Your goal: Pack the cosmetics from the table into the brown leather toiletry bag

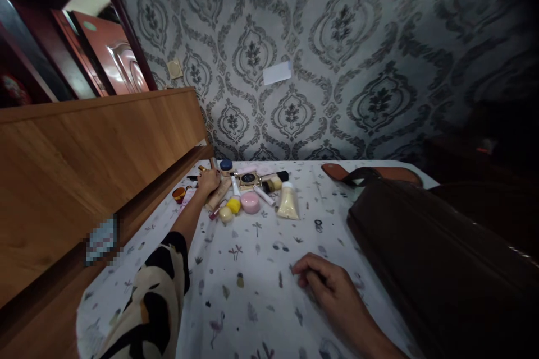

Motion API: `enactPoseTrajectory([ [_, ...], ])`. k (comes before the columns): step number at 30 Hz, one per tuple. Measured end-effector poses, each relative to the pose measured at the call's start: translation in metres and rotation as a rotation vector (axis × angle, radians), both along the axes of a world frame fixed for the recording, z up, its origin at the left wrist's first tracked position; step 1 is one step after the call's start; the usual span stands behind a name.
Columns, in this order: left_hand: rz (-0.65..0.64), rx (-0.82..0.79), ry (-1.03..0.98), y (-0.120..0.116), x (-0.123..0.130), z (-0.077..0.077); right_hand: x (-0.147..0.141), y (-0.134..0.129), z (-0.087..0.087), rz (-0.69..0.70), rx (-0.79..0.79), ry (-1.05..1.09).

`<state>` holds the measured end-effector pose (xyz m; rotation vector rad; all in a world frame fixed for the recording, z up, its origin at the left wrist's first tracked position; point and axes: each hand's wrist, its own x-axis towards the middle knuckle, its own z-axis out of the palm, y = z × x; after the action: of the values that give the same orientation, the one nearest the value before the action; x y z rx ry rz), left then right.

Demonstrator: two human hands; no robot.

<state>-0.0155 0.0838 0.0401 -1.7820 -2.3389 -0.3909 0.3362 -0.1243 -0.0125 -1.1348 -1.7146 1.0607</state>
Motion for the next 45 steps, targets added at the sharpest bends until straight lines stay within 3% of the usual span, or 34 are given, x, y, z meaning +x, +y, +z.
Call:
enactPoseTrajectory([
  [6, -0.114, 0.024, -0.036, -0.020, 0.002, 0.002, -0.001, 0.001, -0.003, -0.023, 0.019, -0.007],
  [9, -0.295, 0.046, -0.038, -0.041, 0.018, -0.002, -0.001, 0.001, -0.002, -0.020, 0.030, -0.007],
  [13, -0.580, -0.003, -0.045, -0.075, 0.040, -0.018, -0.001, 0.000, -0.002, -0.010, 0.030, -0.005],
  [16, -0.674, -0.066, -0.059, -0.092, 0.044, -0.031, 0.000, 0.000, -0.001, -0.004, 0.014, -0.003],
  [24, -0.594, -0.055, -0.155, -0.101, 0.033, -0.037, -0.001, 0.000, 0.000, -0.006, 0.005, 0.021],
  [35, -0.530, 0.051, -0.187, -0.110, 0.051, -0.039, -0.002, -0.001, 0.002, 0.007, 0.040, 0.005],
  [40, -0.538, 0.087, -0.122, -0.121, 0.060, -0.024, -0.001, 0.001, -0.004, 0.014, 0.043, 0.020],
  [45, -0.639, 0.040, -0.052, -0.143, 0.076, -0.002, -0.001, 0.001, -0.009, 0.003, 0.056, 0.023],
])
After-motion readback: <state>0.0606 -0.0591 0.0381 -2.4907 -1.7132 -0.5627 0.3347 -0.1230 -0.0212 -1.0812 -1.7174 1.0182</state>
